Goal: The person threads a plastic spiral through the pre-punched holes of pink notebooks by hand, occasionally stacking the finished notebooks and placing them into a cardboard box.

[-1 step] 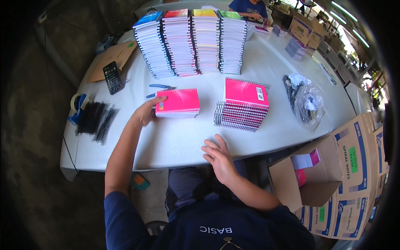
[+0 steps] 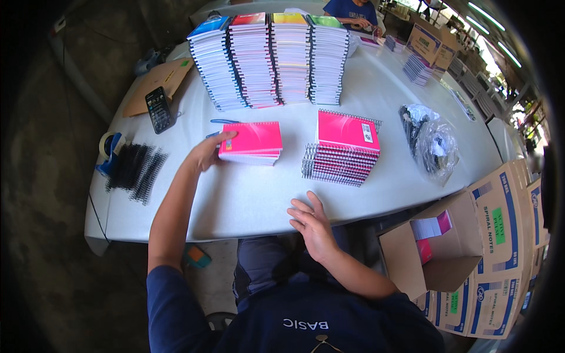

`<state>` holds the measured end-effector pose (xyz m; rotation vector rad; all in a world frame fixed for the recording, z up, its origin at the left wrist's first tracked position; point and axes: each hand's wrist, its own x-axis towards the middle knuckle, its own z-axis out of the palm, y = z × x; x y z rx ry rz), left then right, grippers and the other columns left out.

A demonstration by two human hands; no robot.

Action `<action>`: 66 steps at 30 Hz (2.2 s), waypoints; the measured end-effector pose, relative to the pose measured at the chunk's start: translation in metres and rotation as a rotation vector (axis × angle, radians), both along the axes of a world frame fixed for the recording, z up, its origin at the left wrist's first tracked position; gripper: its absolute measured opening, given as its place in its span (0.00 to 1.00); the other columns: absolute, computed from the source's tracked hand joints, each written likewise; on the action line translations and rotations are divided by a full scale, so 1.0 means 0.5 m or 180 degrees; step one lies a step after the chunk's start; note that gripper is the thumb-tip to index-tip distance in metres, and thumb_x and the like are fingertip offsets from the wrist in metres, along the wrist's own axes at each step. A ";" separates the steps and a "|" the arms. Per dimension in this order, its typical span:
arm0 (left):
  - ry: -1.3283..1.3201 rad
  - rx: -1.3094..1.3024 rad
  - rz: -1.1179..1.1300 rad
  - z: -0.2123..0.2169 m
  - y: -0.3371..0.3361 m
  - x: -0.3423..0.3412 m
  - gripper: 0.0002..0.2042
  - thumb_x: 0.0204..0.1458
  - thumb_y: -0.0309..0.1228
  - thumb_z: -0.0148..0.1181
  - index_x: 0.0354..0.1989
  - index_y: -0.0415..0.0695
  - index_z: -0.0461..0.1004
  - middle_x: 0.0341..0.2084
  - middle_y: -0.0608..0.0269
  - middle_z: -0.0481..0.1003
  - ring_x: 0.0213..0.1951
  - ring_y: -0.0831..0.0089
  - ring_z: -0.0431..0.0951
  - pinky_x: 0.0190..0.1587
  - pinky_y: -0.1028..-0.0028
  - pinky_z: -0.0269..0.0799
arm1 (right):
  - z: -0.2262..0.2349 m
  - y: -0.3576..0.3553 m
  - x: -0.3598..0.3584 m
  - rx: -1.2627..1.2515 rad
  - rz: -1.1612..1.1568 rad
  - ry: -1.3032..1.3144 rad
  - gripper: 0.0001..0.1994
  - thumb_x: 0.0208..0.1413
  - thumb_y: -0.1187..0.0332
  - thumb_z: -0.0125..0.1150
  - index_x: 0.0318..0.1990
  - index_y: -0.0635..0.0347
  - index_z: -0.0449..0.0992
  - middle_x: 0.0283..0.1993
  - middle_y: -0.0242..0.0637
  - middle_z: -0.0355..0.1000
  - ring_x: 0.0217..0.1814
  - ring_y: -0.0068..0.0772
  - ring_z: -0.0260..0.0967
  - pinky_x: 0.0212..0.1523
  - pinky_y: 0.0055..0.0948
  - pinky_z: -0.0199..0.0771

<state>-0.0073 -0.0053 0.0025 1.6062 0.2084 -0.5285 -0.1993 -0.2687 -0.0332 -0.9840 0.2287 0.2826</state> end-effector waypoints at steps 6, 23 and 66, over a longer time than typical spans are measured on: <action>-0.1543 0.2949 -0.0224 0.096 -0.073 0.022 0.39 0.39 0.53 0.65 0.54 0.35 0.64 0.48 0.44 0.70 0.50 0.55 0.71 0.53 0.63 0.64 | -0.016 -0.086 -0.036 -0.0160 -0.0230 -0.0065 0.29 0.55 0.69 0.52 0.63 0.54 0.50 0.56 0.42 0.62 0.54 0.32 0.64 0.54 0.32 0.58; -0.5203 0.3026 -0.1601 -0.013 -0.155 -0.380 0.19 0.39 0.27 0.58 0.44 0.45 0.74 0.44 0.62 0.74 0.43 0.70 0.76 0.45 0.69 0.71 | 0.005 -0.052 0.076 0.0934 0.1191 -0.0011 0.25 0.57 0.65 0.51 0.59 0.70 0.58 0.57 0.48 0.63 0.58 0.38 0.63 0.57 0.34 0.63; -0.1725 0.1262 -0.0593 -0.025 -0.105 -0.271 0.15 0.60 0.41 0.46 0.34 0.39 0.66 0.20 0.62 0.66 0.26 0.75 0.64 0.33 0.75 0.62 | -0.043 -0.083 0.116 -0.1496 0.0983 -0.2324 0.15 0.55 0.77 0.54 0.50 0.61 0.73 0.48 0.35 0.74 0.46 0.19 0.68 0.49 0.20 0.67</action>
